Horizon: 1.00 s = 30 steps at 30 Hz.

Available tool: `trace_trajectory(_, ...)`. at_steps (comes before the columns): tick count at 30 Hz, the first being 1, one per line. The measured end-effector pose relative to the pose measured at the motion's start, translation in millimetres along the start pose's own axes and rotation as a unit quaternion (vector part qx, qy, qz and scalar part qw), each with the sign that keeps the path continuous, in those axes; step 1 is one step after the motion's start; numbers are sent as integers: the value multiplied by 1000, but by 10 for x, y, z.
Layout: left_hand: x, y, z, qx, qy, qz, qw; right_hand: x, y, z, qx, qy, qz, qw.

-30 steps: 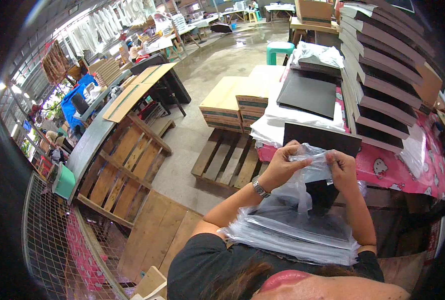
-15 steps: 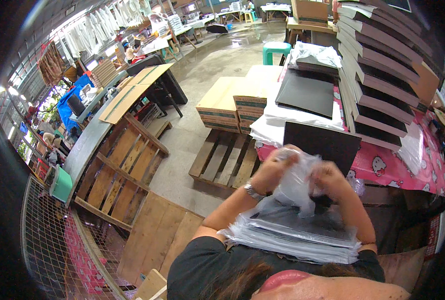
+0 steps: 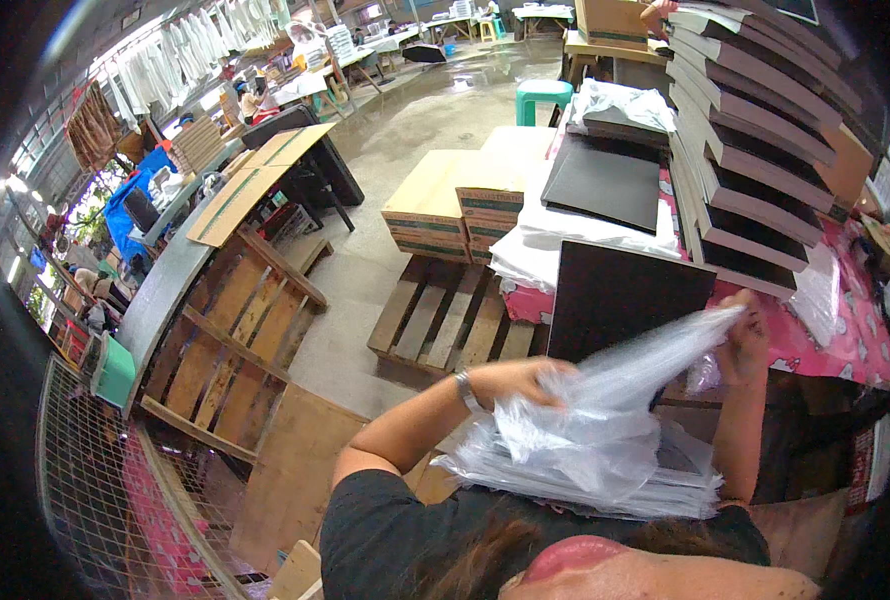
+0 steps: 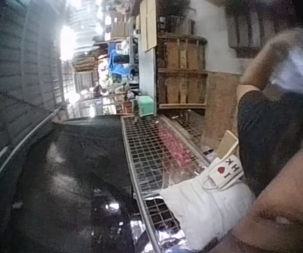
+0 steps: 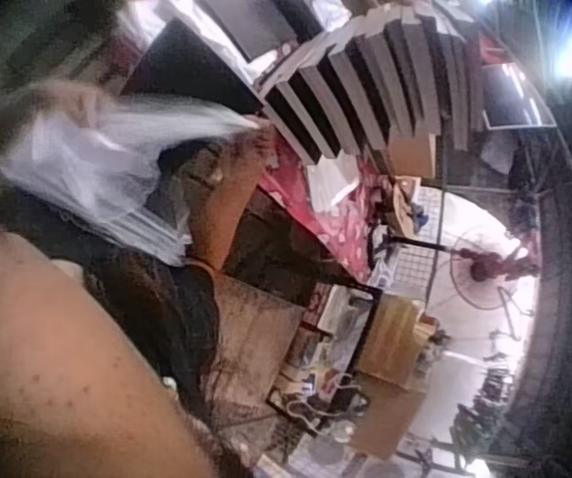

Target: The person inserts black rectangular panels and white paper sheets into individual plastic bags and stacks the finished packages onto a pile.

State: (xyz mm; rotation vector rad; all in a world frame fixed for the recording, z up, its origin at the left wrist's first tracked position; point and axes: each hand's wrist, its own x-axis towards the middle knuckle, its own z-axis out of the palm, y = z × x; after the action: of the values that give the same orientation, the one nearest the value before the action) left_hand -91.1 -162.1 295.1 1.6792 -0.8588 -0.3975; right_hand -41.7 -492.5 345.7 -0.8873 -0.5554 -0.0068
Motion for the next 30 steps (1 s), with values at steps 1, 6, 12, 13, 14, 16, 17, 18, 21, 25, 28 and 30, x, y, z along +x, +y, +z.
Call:
trace_trajectory(1, 74, 216, 105, -28, -38, -37, 998, 18, -68, -21, 96, -90, 10, 991)
trace_trajectory(6, 91, 609, -431, -420, 79, 31, 903, -209, -39, -86, -315, -117, 133, 932)
trace_trajectory(12, 66, 68, 223, -82, -82, -96, 989, -10, -209, 54, -21, -41, -9, 999)
trace_trajectory(13, 94, 159, 229, -76, -92, -89, 989, -78, -125, 72, 0, 3, 5, 1000)
trace_trajectory(14, 95, 194, 71, -17, -98, -112, 989, -176, -54, 43, -74, 56, 73, 993)
trace_trajectory(16, 50, 306, -200, -277, 95, -35, 956, -313, -67, -160, -215, 14, 206, 954)
trace_trajectory(17, 12, 461, -348, -313, 127, -12, 941, -320, -101, -321, -286, -105, 258, 917)
trace_trajectory(18, -2, 491, -445, -376, 99, 16, 921, -316, -125, -474, -343, -228, 284, 866)
trace_trajectory(21, -59, 119, -351, -245, -24, -12, 969, -196, -129, -387, -164, -111, 190, 962)
trace_trajectory(25, 0, -66, -246, -40, -152, -181, 971, -165, -62, -221, 71, 63, 39, 995)
trace_trajectory(28, 119, 101, -602, -422, 2, 52, 905, -132, -245, -263, -47, 15, 127, 991)
trace_trajectory(30, 275, 142, -805, -251, 53, 13, 966, 38, -243, -184, -139, 22, 76, 987)
